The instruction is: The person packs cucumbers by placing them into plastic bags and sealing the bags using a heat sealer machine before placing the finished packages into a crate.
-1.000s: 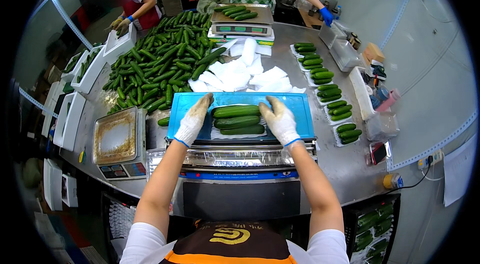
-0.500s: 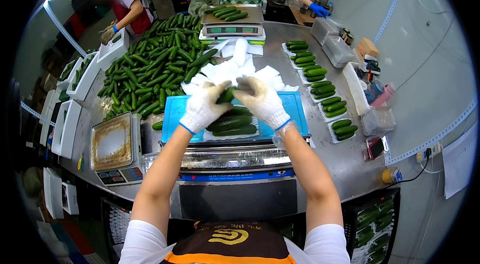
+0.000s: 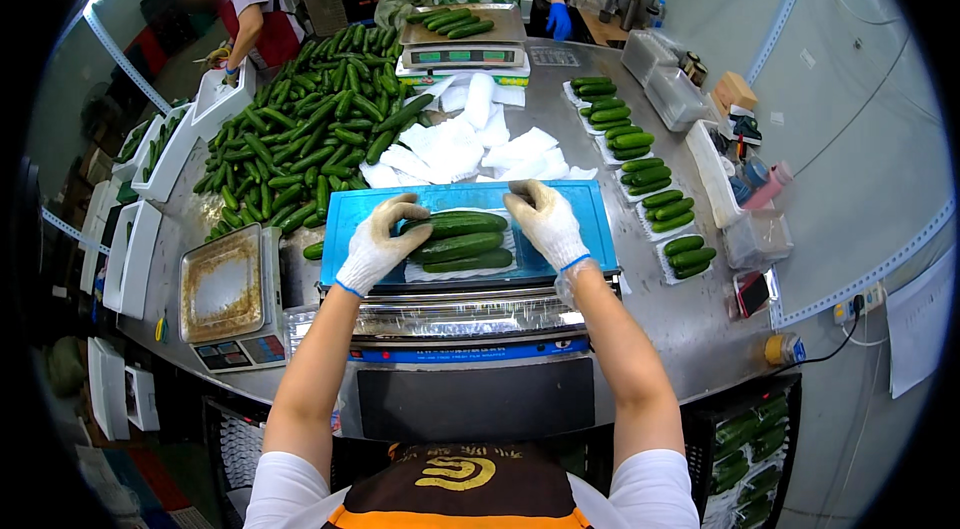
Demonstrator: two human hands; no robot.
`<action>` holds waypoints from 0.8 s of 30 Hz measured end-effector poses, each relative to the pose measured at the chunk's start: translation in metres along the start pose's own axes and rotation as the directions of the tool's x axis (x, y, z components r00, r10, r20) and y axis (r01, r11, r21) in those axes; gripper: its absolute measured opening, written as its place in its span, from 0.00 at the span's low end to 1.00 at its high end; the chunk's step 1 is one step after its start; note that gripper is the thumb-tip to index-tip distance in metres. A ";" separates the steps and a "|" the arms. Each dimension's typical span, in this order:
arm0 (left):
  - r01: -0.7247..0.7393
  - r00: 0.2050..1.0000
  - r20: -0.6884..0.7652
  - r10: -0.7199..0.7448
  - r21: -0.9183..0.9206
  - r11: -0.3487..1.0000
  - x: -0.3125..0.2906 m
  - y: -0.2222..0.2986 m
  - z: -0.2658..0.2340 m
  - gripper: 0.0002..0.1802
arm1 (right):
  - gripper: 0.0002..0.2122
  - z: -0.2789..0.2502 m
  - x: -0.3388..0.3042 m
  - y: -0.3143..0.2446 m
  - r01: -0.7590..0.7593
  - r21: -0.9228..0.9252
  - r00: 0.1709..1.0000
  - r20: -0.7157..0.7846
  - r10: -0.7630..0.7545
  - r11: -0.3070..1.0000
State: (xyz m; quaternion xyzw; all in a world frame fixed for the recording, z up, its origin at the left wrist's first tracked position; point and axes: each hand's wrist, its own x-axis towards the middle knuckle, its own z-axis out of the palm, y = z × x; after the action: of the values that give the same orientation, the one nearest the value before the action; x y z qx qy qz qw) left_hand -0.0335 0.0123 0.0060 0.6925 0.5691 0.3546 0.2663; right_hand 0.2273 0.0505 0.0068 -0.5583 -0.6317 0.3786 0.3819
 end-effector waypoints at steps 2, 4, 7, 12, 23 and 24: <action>0.144 0.989 0.070 -0.133 -0.189 0.971 -0.003 0.003 -0.003 0.25 | 0.19 0.004 -0.006 0.002 -0.011 0.002 1.000 -0.002 0.011 1.000; -0.053 0.998 -0.013 0.054 0.044 0.998 0.005 -0.033 0.006 0.25 | 0.19 0.018 -0.012 -0.003 0.038 0.031 0.999 -0.026 -0.037 0.999; -0.118 0.990 0.103 0.101 0.178 0.977 0.012 -0.022 0.037 0.25 | 0.19 0.036 -0.007 0.041 0.154 0.292 0.988 -0.071 -0.139 0.944; -0.032 0.999 -0.024 0.032 0.000 0.999 0.004 -0.008 0.040 0.16 | 0.13 0.054 -0.022 0.021 0.126 -0.117 0.977 -0.158 -0.143 0.985; 0.060 0.998 -0.001 -0.060 0.016 0.998 0.000 0.002 0.022 0.23 | 0.11 0.028 -0.027 0.004 0.237 -0.636 0.960 0.038 -0.278 0.734; 0.085 0.995 -0.054 -0.083 0.037 0.996 -0.006 0.003 0.016 0.25 | 0.11 0.026 -0.031 0.012 0.231 -0.650 0.950 -0.012 -0.313 0.724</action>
State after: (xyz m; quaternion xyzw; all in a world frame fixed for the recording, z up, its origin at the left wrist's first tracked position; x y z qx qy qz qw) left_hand -0.0194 0.0059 -0.0023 0.6635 0.6113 0.3499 0.2522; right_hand 0.2115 0.0198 -0.0166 -0.5778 -0.7733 0.0453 0.2572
